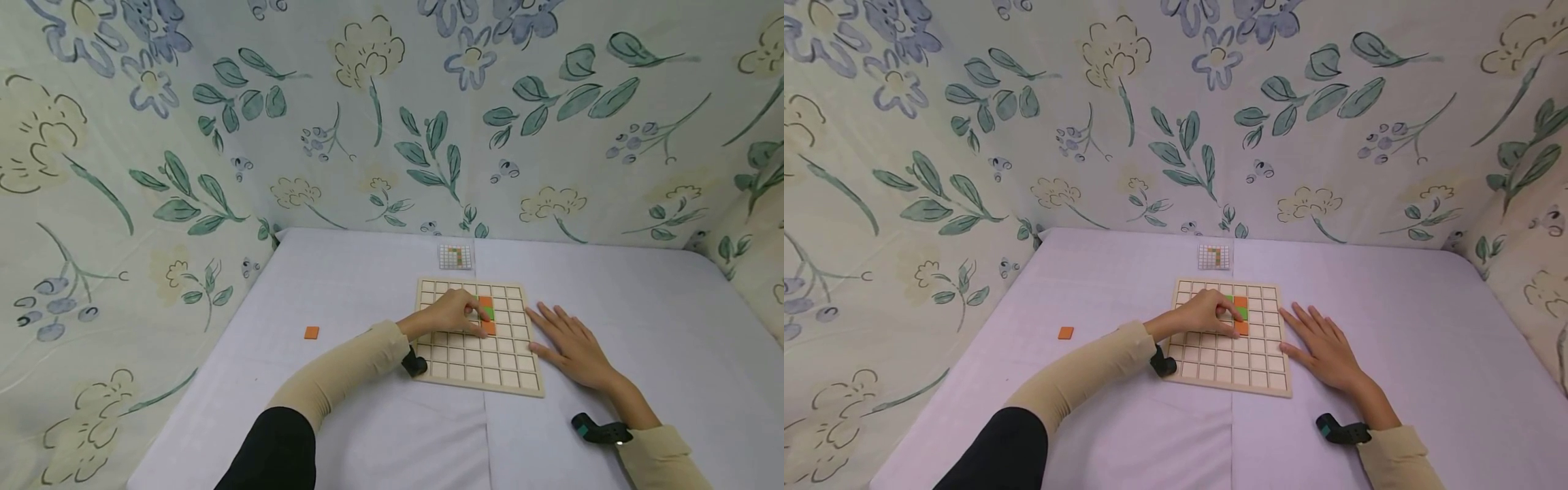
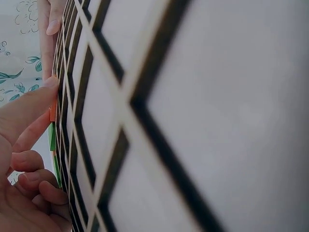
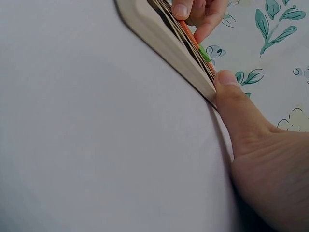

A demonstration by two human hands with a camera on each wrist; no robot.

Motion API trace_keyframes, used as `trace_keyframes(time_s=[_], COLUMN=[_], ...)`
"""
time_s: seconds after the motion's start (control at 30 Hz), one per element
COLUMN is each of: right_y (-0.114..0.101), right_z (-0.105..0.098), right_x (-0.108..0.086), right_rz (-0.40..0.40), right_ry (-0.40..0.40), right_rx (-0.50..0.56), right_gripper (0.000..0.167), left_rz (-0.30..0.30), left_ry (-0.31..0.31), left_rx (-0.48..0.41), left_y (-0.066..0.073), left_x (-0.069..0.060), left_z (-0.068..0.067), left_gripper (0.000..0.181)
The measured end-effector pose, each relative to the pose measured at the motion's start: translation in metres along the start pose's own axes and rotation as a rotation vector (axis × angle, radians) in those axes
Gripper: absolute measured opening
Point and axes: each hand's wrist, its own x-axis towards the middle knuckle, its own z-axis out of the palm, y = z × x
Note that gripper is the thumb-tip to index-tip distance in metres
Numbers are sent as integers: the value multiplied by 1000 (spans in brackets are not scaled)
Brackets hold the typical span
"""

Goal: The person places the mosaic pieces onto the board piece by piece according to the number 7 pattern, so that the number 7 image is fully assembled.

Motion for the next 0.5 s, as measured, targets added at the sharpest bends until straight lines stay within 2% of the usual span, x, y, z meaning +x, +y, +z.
trace_keyframes(time_s=[0.23,0.5], right_y=[0,0], right_z=[0,0], right_x=[0,0], right_rz=[-3,3], right_ry=[3,2], right_rx=[-4,-3], right_gripper=[70,70], left_rz=[-2,-31], left_ry=[5,26], left_rx=[-24,-28], left_y=[-1,-2], left_x=[0,2], left_z=[-2,-3], left_gripper=[33,50])
